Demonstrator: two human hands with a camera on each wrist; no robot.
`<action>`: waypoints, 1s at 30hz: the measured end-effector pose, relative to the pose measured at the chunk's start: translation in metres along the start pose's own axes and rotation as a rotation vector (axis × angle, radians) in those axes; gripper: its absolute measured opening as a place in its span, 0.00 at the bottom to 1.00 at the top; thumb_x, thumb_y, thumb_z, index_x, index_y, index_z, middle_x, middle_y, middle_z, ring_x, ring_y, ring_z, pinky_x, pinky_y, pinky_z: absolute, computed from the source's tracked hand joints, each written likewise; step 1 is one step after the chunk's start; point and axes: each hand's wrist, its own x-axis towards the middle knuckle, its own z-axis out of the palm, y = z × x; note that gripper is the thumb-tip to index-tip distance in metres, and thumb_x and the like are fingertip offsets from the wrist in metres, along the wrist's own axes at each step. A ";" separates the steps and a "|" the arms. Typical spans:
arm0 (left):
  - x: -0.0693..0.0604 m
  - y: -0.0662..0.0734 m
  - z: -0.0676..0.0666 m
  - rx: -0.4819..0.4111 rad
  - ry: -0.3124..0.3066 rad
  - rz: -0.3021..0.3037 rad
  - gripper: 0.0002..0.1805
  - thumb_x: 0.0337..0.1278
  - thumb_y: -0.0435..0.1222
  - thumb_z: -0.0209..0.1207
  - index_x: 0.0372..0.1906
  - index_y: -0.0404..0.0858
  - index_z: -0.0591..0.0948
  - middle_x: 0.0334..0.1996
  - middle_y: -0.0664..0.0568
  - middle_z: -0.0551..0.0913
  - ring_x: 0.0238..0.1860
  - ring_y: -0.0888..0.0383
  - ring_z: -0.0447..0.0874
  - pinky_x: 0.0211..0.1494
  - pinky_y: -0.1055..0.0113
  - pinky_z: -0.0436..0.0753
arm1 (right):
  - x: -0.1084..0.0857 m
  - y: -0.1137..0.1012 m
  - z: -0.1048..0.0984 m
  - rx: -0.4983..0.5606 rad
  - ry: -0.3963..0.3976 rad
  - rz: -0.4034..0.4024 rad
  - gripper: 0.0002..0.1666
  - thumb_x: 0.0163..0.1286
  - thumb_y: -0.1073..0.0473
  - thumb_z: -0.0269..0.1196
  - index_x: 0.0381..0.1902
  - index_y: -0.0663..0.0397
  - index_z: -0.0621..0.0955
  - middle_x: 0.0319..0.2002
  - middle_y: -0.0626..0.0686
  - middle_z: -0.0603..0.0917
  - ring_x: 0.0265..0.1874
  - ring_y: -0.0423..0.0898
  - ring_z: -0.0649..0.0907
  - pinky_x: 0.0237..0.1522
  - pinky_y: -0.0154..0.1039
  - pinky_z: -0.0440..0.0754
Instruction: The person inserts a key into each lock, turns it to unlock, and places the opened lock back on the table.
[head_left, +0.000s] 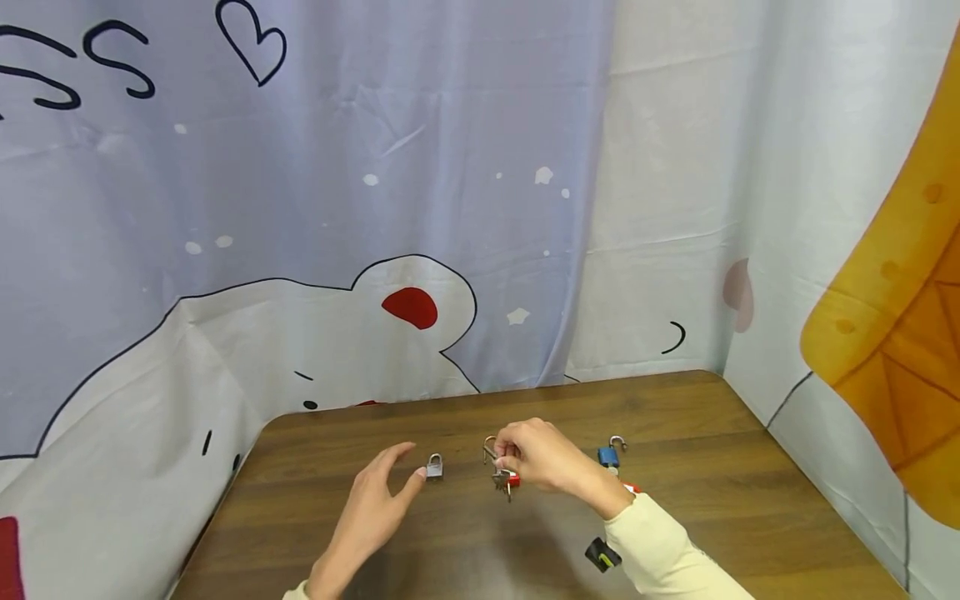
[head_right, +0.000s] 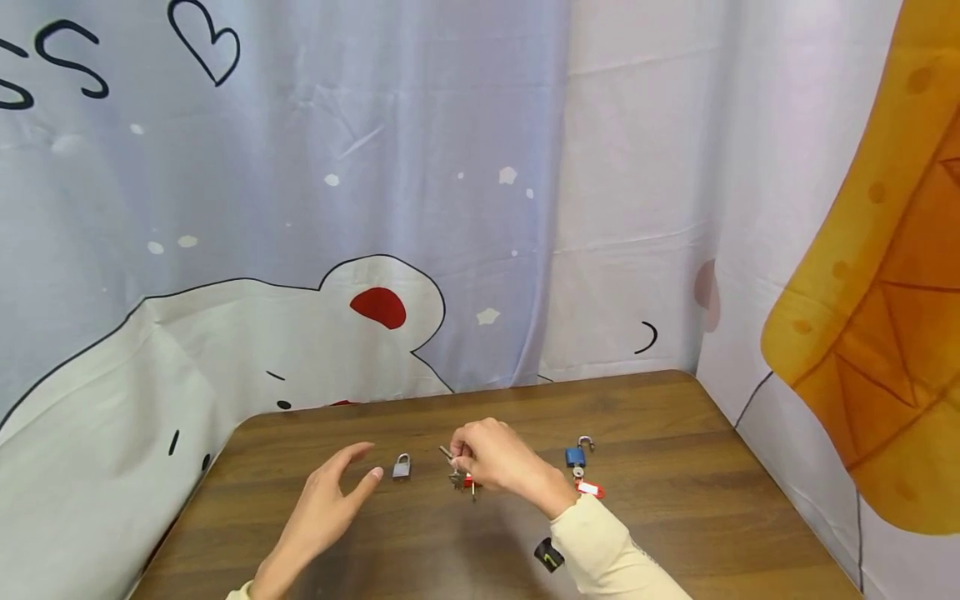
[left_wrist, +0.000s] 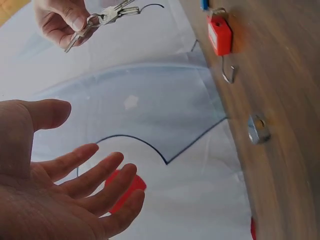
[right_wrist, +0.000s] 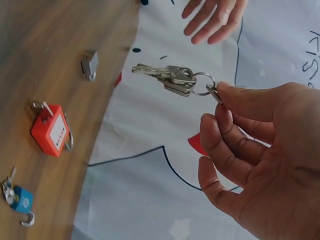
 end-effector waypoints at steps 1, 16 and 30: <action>0.001 0.002 0.001 -0.007 0.001 0.006 0.25 0.63 0.46 0.62 0.62 0.44 0.76 0.61 0.49 0.80 0.63 0.46 0.77 0.63 0.45 0.76 | 0.000 0.000 -0.002 -0.006 0.001 0.004 0.07 0.61 0.61 0.70 0.27 0.48 0.81 0.22 0.40 0.78 0.22 0.30 0.72 0.27 0.26 0.71; 0.021 0.056 0.029 -0.137 -0.010 0.163 0.22 0.62 0.45 0.62 0.60 0.46 0.78 0.58 0.55 0.81 0.62 0.53 0.78 0.64 0.52 0.76 | -0.015 0.002 -0.028 -0.035 0.095 0.034 0.07 0.59 0.61 0.71 0.28 0.46 0.81 0.24 0.38 0.79 0.23 0.30 0.74 0.29 0.27 0.74; 0.024 0.084 0.047 -0.219 0.019 0.244 0.15 0.62 0.41 0.62 0.53 0.44 0.81 0.47 0.55 0.86 0.48 0.59 0.85 0.51 0.60 0.83 | -0.024 0.000 -0.036 -0.050 0.220 0.011 0.05 0.57 0.61 0.70 0.28 0.45 0.83 0.25 0.39 0.82 0.25 0.36 0.80 0.31 0.30 0.76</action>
